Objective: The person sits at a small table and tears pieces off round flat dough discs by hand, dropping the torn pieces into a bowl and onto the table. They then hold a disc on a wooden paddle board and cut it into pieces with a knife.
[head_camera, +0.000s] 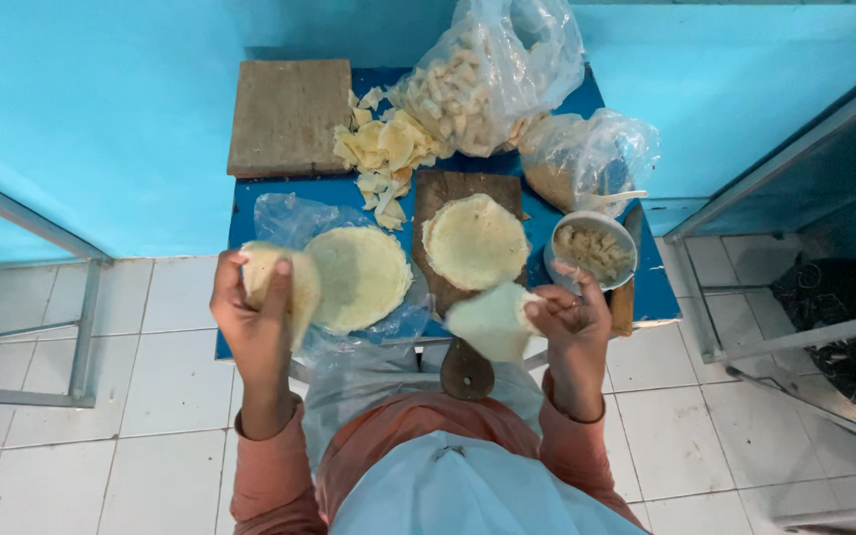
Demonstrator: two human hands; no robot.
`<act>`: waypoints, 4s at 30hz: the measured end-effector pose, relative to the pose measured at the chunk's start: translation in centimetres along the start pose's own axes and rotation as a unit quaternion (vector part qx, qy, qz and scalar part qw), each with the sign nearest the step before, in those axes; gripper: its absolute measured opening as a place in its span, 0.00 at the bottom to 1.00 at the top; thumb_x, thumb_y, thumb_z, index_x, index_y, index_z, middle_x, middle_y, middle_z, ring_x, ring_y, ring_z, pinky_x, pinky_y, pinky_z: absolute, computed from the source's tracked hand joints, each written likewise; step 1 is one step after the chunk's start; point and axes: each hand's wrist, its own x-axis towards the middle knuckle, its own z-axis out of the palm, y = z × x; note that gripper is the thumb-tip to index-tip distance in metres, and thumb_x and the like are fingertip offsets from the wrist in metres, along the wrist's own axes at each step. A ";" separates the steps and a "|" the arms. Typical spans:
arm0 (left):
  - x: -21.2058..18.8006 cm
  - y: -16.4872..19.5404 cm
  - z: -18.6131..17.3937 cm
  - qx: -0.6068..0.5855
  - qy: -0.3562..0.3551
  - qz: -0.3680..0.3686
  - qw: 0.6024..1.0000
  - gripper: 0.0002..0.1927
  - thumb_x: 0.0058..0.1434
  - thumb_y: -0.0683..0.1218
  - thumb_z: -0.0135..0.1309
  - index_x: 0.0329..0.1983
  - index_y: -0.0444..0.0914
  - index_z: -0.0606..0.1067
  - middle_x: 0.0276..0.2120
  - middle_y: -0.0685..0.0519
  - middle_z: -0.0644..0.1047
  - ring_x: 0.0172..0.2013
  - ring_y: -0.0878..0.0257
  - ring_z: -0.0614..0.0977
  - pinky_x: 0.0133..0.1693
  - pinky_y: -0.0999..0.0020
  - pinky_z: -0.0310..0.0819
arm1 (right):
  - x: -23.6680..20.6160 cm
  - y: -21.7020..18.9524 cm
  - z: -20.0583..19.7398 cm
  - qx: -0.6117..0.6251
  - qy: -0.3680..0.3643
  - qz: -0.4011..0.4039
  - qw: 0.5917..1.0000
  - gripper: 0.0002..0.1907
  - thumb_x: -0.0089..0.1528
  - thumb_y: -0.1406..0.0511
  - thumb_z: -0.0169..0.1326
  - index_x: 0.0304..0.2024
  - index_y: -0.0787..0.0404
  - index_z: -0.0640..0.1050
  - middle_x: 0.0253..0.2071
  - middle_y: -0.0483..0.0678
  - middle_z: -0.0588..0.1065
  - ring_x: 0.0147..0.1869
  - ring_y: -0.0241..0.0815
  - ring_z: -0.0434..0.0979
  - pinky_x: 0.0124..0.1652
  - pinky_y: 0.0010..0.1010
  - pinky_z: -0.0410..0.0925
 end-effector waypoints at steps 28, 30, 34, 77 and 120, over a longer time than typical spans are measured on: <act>8.2 -17.5 16.2 0.250 -0.374 0.129 0.884 0.08 0.58 0.40 0.62 0.41 0.38 0.79 0.31 0.48 0.80 0.35 0.53 0.82 0.38 0.62 0.75 | -3.7 -2.9 -3.2 0.001 -0.130 0.072 0.989 0.31 0.51 0.86 0.58 0.56 0.68 0.73 0.37 0.56 0.78 0.40 0.40 0.79 0.36 0.28 0.73; 8.4 -15.7 15.9 0.270 -0.343 0.210 0.875 0.10 0.58 0.41 0.63 0.43 0.38 0.78 0.35 0.47 0.79 0.39 0.52 0.81 0.40 0.61 0.74 | -3.6 -3.1 -2.8 -0.008 -0.100 0.077 0.992 0.30 0.52 0.86 0.57 0.56 0.68 0.73 0.37 0.54 0.78 0.40 0.39 0.78 0.37 0.27 0.72; 8.5 -10.7 14.9 0.200 -0.398 0.131 0.886 0.11 0.64 0.47 0.61 0.47 0.38 0.77 0.41 0.48 0.79 0.43 0.57 0.83 0.45 0.64 0.78 | -2.8 -2.7 -1.5 0.025 -0.071 0.070 0.995 0.28 0.55 0.85 0.55 0.57 0.66 0.73 0.38 0.52 0.78 0.41 0.37 0.78 0.40 0.26 0.72; -5.6 -6.2 8.5 -0.179 -0.184 -0.189 0.948 0.03 0.69 0.37 0.53 0.42 0.32 0.72 0.32 0.53 0.79 0.30 0.71 0.81 0.32 0.76 0.76 | -2.5 3.2 5.6 -0.106 -0.132 -0.112 0.979 0.27 0.62 0.77 0.60 0.63 0.67 0.67 0.49 0.52 0.77 0.54 0.38 0.81 0.53 0.27 0.76; -8.5 0.3 8.6 0.132 -0.228 0.015 0.965 0.07 0.59 0.39 0.63 0.38 0.32 0.77 0.34 0.46 0.81 0.35 0.56 0.87 0.37 0.67 0.82 | -2.2 0.6 4.9 -0.107 -0.100 -0.003 0.989 0.34 0.58 0.80 0.62 0.65 0.67 0.67 0.36 0.49 0.80 0.44 0.35 0.82 0.46 0.26 0.76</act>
